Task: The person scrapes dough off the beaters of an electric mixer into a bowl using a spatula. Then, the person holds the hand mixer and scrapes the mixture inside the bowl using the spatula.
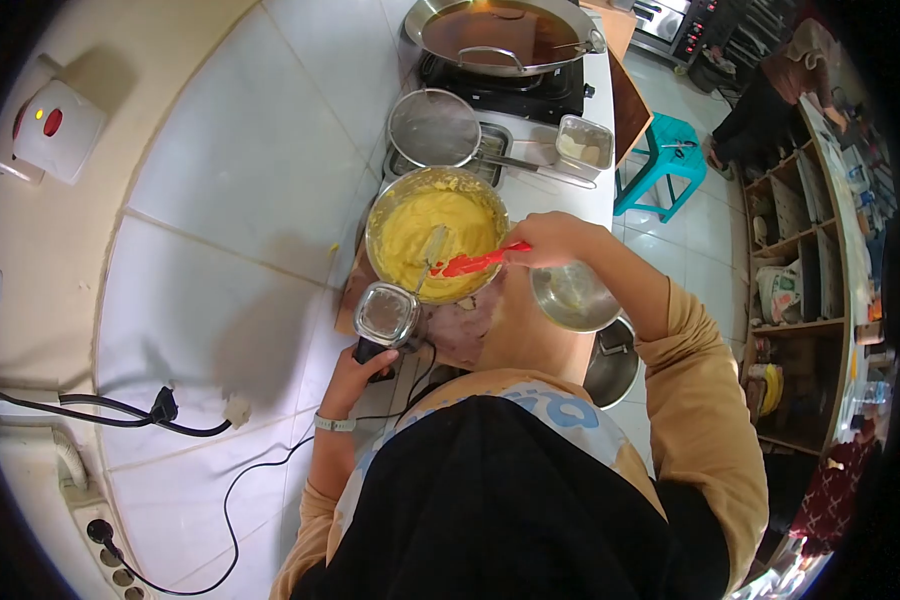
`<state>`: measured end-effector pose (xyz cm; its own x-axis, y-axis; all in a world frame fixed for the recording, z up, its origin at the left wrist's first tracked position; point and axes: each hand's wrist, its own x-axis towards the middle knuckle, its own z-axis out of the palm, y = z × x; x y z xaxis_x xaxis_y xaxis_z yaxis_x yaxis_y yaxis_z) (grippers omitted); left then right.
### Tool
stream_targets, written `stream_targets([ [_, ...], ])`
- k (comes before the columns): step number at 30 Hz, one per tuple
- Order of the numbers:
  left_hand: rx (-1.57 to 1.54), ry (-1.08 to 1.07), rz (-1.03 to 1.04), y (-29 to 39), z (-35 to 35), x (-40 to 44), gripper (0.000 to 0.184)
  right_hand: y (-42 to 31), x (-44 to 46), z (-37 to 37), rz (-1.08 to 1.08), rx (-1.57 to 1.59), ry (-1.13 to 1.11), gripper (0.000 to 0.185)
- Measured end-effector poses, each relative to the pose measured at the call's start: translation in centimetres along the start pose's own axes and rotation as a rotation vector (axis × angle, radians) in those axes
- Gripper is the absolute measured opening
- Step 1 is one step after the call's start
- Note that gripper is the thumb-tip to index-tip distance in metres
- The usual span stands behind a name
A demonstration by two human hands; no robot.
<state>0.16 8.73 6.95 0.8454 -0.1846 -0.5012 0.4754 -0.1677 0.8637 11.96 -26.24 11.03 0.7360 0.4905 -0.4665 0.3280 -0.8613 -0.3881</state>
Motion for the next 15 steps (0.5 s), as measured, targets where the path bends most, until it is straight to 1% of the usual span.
stream_targets([
  [3, 0.010, 0.024, -0.006, -0.8, -0.2, 0.3, 0.032, -1.1, -0.8, -1.3, 0.017, 0.021, 0.018, 0.036],
  [9, -0.020, 0.055, -0.019, -0.6, 0.1, 0.1, 0.030, -0.2, -1.7, -0.2, 0.105, -0.043, 0.079, 0.033],
  [12, -0.021, 0.054, -0.013, -0.8, 0.2, 0.2, 0.030, 0.5, -2.6, -0.2, 0.099, 0.020, 0.142, 0.033],
  [15, -0.003, 0.055, 0.007, -0.7, 0.6, 0.2, 0.030, 0.4, -2.7, 0.2, 0.107, 0.104, 0.110, 0.033],
])
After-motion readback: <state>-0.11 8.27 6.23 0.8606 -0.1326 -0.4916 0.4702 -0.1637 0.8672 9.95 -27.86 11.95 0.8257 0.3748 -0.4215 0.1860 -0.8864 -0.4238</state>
